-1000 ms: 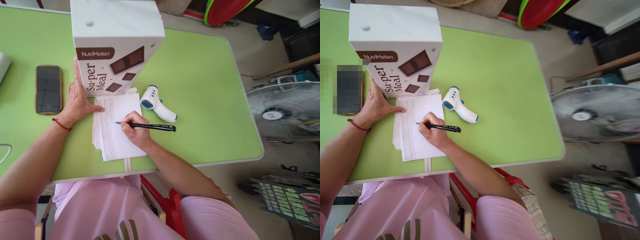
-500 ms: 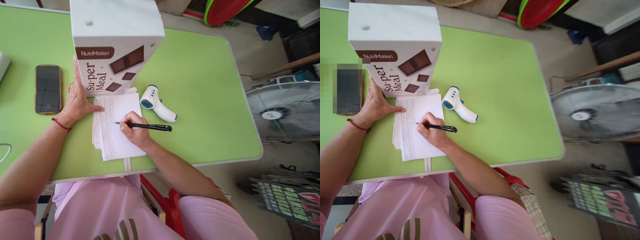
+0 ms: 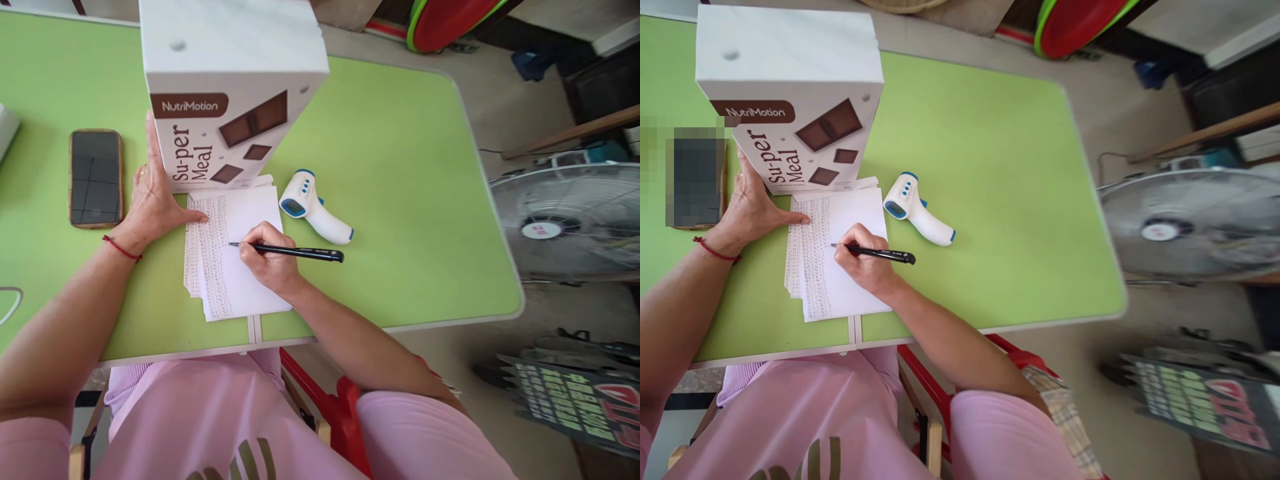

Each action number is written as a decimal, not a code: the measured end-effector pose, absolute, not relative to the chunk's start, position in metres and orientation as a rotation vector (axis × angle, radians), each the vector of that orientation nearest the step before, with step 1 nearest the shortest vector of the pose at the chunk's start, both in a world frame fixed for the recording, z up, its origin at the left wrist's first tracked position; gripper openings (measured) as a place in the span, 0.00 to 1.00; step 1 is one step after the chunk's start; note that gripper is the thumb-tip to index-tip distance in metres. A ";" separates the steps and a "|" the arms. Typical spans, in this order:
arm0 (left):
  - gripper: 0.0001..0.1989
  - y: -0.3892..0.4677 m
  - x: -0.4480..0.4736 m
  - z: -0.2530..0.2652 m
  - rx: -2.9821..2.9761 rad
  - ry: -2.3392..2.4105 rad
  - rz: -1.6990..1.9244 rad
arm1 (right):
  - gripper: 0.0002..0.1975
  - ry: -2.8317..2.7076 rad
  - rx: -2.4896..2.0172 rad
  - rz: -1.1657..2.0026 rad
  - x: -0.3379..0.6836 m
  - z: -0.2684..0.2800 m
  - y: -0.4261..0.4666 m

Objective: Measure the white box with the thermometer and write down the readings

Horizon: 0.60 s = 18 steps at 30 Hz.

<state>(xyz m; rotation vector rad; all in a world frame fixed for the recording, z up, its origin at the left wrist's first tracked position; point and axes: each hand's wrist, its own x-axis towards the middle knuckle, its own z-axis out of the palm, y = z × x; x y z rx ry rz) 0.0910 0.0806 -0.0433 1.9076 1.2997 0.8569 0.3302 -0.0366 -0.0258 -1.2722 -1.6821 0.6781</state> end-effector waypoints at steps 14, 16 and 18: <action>0.72 0.077 0.091 -0.027 1.955 1.252 0.959 | 0.04 -1.879 -1.126 0.329 0.353 -0.016 -0.028; 0.68 0.078 0.091 -0.021 1.949 1.210 1.036 | 0.07 -2.018 -1.092 0.170 0.364 -0.015 -0.024; 0.66 0.080 0.090 -0.019 1.944 1.177 1.080 | 0.12 -2.154 -1.147 0.044 0.372 -0.017 -0.022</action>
